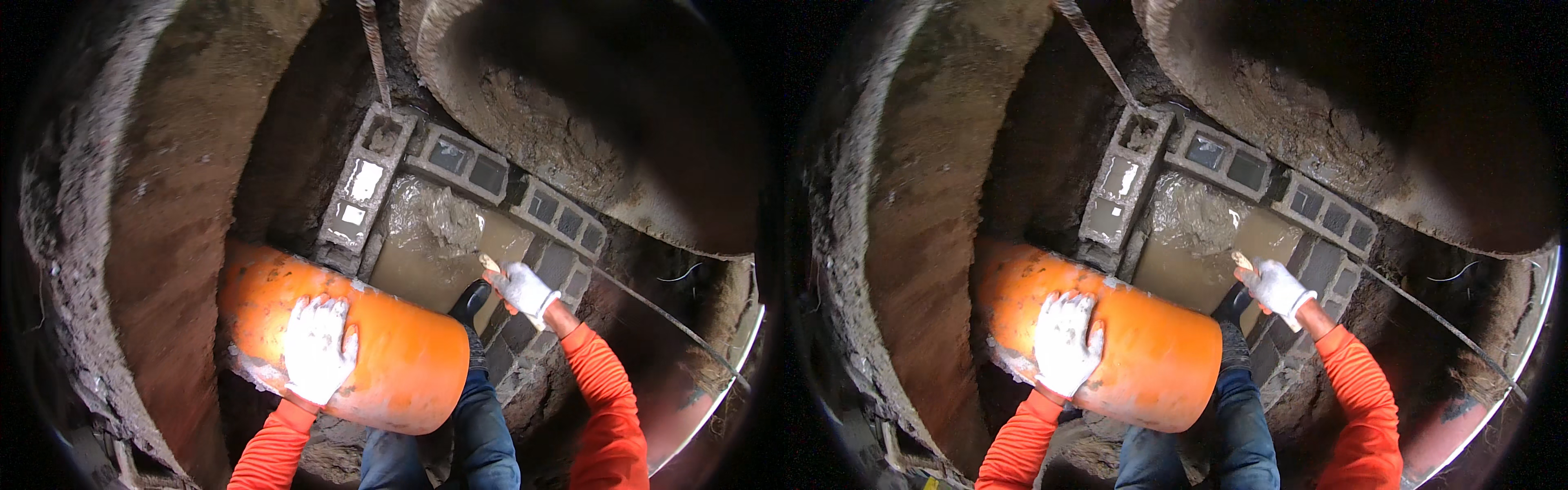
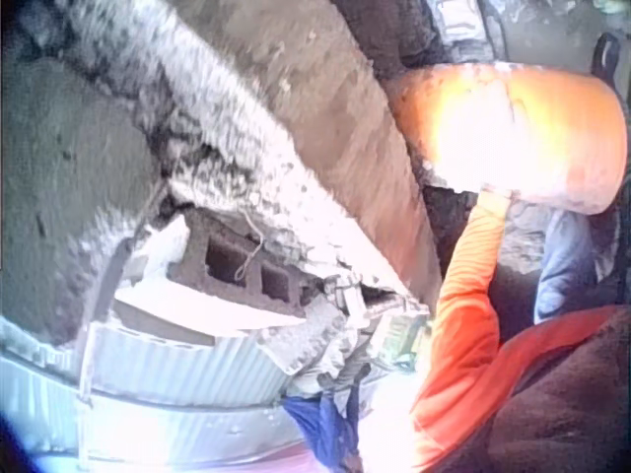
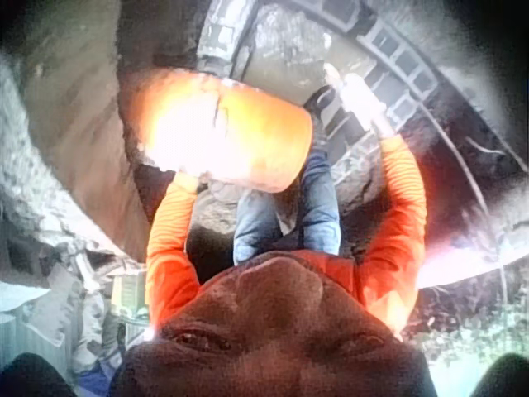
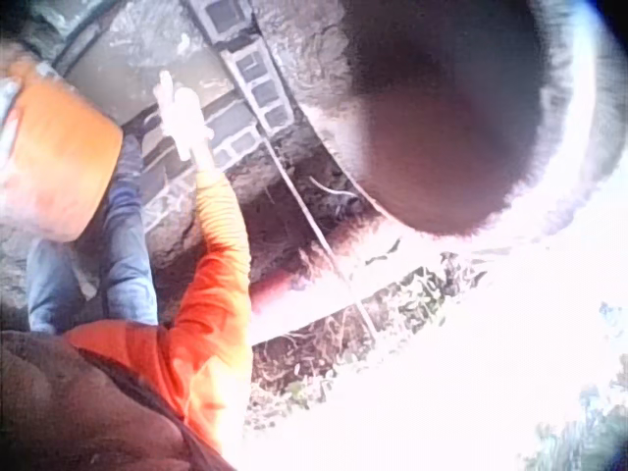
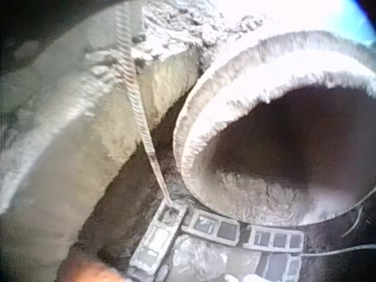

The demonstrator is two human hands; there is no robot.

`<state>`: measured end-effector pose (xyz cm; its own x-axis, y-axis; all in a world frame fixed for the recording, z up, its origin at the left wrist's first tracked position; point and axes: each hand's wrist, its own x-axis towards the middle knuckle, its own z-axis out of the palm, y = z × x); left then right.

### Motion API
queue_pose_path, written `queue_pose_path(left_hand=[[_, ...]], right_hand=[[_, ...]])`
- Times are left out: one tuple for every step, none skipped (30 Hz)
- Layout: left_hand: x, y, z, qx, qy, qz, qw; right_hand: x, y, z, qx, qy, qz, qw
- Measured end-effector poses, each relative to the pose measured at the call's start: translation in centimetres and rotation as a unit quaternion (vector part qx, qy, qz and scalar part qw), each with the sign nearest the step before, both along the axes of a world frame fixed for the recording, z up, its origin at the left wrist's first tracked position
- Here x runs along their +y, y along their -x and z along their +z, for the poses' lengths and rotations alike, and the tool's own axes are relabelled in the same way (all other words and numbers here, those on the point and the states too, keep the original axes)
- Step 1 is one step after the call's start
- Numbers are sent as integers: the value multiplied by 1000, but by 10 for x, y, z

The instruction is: The person scoops wet cement from a mixing drum and spreads it between hollow blocks in a narrow trench using a trowel. They repeatedly smooth and level the cement surface around the blocks.

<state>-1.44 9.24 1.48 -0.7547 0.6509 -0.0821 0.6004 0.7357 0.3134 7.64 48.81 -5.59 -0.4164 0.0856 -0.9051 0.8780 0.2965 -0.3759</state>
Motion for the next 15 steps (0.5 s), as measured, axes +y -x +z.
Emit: queue_pose_path(left_hand=[[-1,0,1,6,-6,2,1000],[-7,0,2,12,-4,5,1000],[-10,-1,1,17,-6,6,1000],[-9,-2,-2,20,-13,6,1000],[-13,-4,-1,23,-9,9,1000],[-7,-4,-4,26,-17,11,999],[0,-4,-8,28,-28,12,999],[-3,-5,-9,21,-36,18,999],[-4,-5,-10,15,-47,24,999],[-4,-6,-12,9,-58,28,998],[-16,-7,-7,16,-37,36,999],[-17,-8,-5,21,-34,41,998],[-18,-7,-4,29,-30,46,998],[-17,-6,-4,28,-36,48,998],[-16,-8,-7,26,-44,49,997]], right_hand=[[2,17,10,-7,-2,23,1000],[-5,37,26,42,20,10,999],[-7,65,37,23,9,60,998],[-9,87,32,73,12,80,994],[-19,122,35,89,26,98,991],[-14,147,20,76,27,94,992],[-6,170,6,60,24,88,994],[-15,196,2,22,27,22,999],[-12,199,8,21,6,71,997],[-2,200,19,21,-17,119,992],[-16,196,35,-5,-14,127,992],[-9,181,44,12,-17,133,991],[-5,164,53,16,-36,130,991],[-1,149,65,21,-59,127,990],[-2,132,79,46,-76,97,991]])
